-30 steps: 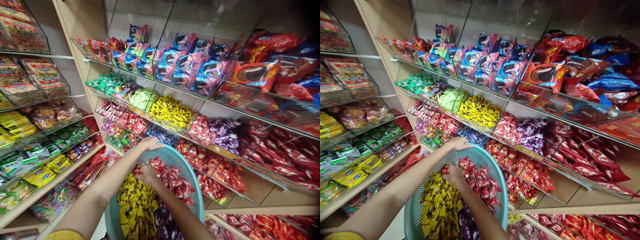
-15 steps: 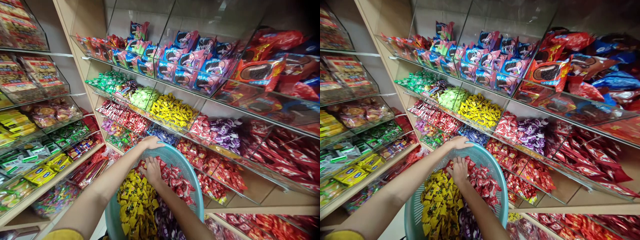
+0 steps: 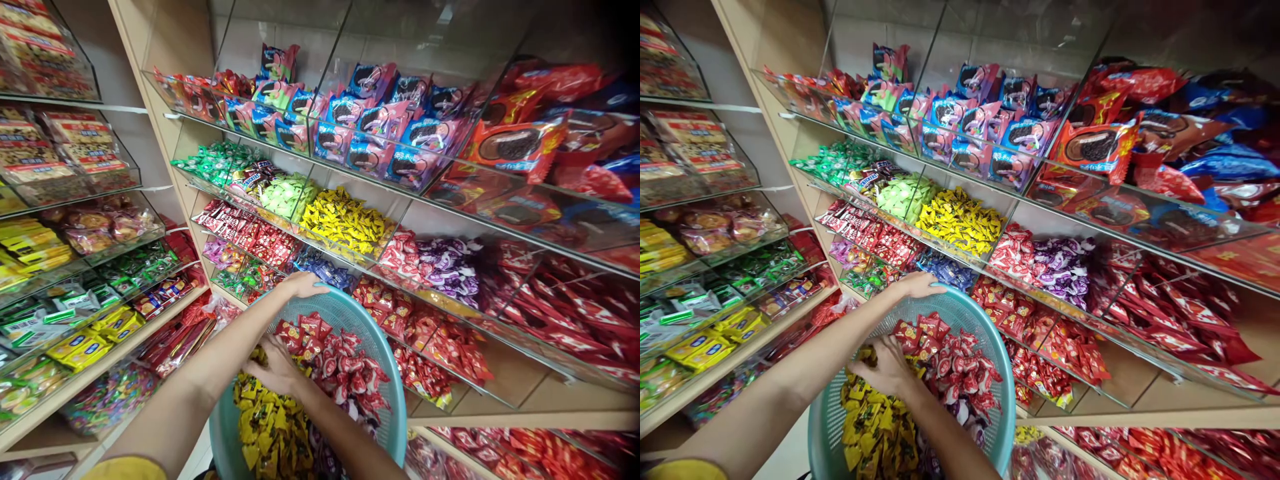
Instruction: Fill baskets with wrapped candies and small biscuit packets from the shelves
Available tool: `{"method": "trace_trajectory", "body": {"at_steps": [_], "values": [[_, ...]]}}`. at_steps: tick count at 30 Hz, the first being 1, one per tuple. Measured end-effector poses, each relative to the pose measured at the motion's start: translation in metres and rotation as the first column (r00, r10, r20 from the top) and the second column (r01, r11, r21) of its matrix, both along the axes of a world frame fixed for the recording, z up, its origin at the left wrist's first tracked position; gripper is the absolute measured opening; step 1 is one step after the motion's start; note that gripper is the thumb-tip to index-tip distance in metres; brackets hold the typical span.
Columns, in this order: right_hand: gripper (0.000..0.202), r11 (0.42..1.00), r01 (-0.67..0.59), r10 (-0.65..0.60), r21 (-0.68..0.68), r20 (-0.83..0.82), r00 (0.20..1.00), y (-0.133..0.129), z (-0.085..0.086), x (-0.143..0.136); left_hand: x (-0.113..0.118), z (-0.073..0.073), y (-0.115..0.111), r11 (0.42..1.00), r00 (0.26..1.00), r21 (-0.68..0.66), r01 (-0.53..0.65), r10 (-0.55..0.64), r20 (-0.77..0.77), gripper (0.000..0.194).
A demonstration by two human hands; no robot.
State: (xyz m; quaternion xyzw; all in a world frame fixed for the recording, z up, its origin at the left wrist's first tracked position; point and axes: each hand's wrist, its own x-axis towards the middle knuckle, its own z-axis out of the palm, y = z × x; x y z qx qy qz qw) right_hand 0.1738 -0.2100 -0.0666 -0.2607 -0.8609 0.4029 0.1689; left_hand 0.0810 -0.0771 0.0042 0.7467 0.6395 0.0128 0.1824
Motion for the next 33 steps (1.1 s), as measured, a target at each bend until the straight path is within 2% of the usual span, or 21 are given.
{"method": "trace_trajectory", "body": {"at_steps": [2,4,7,10,13,20,25,30,33], "values": [[0.052,1.000,0.026,-0.026,0.008,0.023,0.999,-0.003,0.000,-0.004,0.000,0.001,-0.001,1.000,1.000,0.004,-0.001,0.001,0.000,0.073],[0.051,1.000,0.006,-0.007,0.028,0.024,1.000,-0.006,-0.002,-0.006,0.001,0.002,-0.001,1.000,1.000,0.003,0.001,-0.001,0.001,0.072],[0.037,0.996,-0.072,0.071,0.060,0.017,0.997,-0.007,-0.006,-0.006,0.000,0.002,-0.001,1.000,1.000,0.000,0.008,-0.008,0.007,0.071],[0.023,0.992,-0.121,0.121,0.038,-0.001,0.993,-0.007,-0.009,-0.003,-0.001,0.001,0.000,1.000,1.000,-0.003,0.014,-0.014,0.008,0.070],[0.020,0.992,-0.128,0.128,0.005,-0.055,0.990,-0.008,-0.007,0.006,-0.001,0.000,0.002,1.000,1.000,0.004,0.023,-0.023,0.008,0.072],[0.025,0.984,-0.176,0.173,-0.008,-0.156,0.973,-0.028,0.012,0.050,-0.002,-0.002,0.005,1.000,1.000,-0.003,0.024,-0.024,0.003,0.065],[0.036,0.979,-0.192,0.194,0.075,-0.017,0.981,-0.049,0.025,0.075,-0.002,-0.004,0.007,0.998,0.998,0.015,0.059,-0.059,-0.015,0.070],[0.049,0.963,-0.266,0.263,0.044,0.058,0.963,-0.068,0.039,0.095,-0.003,-0.004,0.008,0.997,0.997,0.016,0.075,-0.075,-0.023,0.073],[0.051,0.952,-0.302,0.299,0.038,0.081,0.951,-0.068,0.046,0.104,-0.003,-0.004,0.008,0.998,0.998,0.018,0.067,-0.067,-0.023,0.072]]}}
